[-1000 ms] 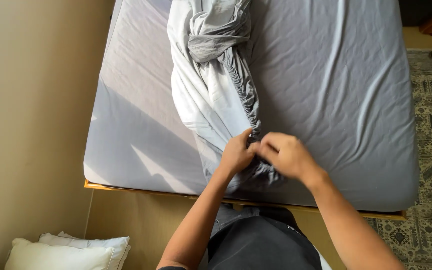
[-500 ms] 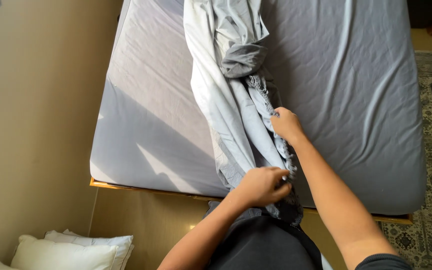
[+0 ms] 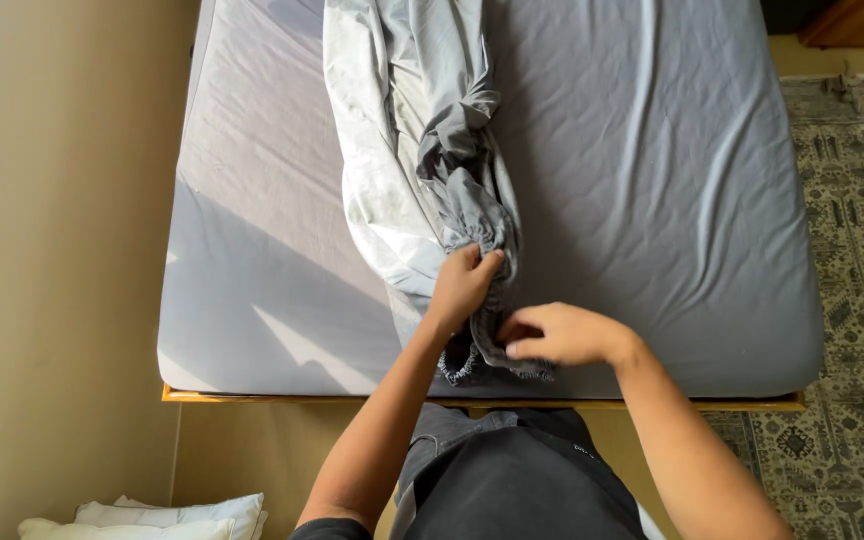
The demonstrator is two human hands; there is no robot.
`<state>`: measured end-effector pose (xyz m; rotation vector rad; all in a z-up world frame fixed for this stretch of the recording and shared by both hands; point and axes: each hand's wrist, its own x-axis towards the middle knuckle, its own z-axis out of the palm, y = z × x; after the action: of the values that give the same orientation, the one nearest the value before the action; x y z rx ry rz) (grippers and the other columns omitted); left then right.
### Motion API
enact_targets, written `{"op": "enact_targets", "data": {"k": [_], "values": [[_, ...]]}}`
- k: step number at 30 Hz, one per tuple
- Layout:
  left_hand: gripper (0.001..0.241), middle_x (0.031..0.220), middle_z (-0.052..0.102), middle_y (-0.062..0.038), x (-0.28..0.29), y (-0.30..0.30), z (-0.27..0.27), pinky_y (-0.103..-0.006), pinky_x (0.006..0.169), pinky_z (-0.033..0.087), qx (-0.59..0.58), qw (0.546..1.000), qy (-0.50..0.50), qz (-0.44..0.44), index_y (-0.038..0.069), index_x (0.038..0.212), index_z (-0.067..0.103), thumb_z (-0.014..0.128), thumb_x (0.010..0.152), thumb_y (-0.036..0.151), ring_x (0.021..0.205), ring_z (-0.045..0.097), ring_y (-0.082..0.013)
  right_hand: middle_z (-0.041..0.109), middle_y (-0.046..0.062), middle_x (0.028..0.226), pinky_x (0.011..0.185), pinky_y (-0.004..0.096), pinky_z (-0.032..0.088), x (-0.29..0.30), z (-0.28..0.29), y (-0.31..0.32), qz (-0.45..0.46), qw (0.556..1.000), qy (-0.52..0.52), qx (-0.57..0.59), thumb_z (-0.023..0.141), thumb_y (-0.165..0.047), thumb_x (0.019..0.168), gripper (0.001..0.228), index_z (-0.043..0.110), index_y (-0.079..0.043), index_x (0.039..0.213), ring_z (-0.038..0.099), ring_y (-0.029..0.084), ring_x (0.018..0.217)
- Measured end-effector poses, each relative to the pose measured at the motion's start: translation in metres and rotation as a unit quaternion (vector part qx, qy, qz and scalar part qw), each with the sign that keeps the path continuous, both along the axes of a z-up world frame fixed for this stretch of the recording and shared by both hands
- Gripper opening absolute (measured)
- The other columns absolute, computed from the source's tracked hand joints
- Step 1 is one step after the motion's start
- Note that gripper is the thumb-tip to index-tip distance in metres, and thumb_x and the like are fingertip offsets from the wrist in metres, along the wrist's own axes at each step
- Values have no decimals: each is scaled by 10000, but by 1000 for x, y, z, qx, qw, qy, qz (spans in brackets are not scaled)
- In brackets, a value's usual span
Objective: Fold a purple towel and a grey fitted sheet on a bed.
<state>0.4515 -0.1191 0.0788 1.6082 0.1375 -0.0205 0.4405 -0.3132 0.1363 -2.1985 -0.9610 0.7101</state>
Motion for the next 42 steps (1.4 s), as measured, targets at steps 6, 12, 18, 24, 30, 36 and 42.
{"op": "enact_targets", "data": {"k": [6,12,18,24,30,36,42], "values": [[320,764,695,-227,-61,-51,4,-511,669,501,252,959,-92,-91,14,882,671,646,939,328,735,667,-413,697,280,1081,842,452,512,37,-33,2,-455,831,261,183,635,-452,1006,485,635,-3,1188,677,307,911],[375,743,711,-170,-67,-23,10,-495,658,519,283,929,-80,-225,40,891,684,647,959,407,724,691,-375,711,229,1133,905,474,516,43,-56,8,-299,923,-36,-241,715,-344,919,375,641,1,1047,656,412,1095],[332,907,739,-107,-38,25,55,-378,636,537,244,968,-41,-51,125,1202,699,736,916,290,682,696,-289,725,171,1041,822,362,526,22,8,5,-441,881,-136,103,668,-234,946,354,620,-1,1207,709,327,991],[523,1315,657,-62,-24,15,53,-374,727,587,222,924,-300,-81,188,1283,660,731,777,76,885,718,-287,726,119,876,744,351,525,-6,76,11,-244,963,78,84,754,-248,869,366,673,-9,1134,621,132,781],[333,1248,594,-96,-9,12,65,-428,629,531,281,920,-224,-157,113,988,658,806,692,151,704,675,-315,715,103,1003,784,386,540,-7,63,-14,-217,972,-94,3,754,-236,844,374,684,-30,1149,685,256,885],[260,988,637,-85,-2,-3,49,-427,670,523,241,922,-244,-180,66,977,622,794,871,228,801,665,-336,525,204,1333,992,465,480,-6,27,-4,-301,864,-401,60,677,-50,811,418,633,-59,1227,530,431,1200],[183,946,648,-70,5,3,68,-409,663,534,195,935,-243,-172,74,995,641,746,912,199,797,680,-312,573,148,1300,1078,433,454,-1,5,7,-288,884,-301,212,689,-54,849,433,559,-13,1260,547,344,1262]]}}
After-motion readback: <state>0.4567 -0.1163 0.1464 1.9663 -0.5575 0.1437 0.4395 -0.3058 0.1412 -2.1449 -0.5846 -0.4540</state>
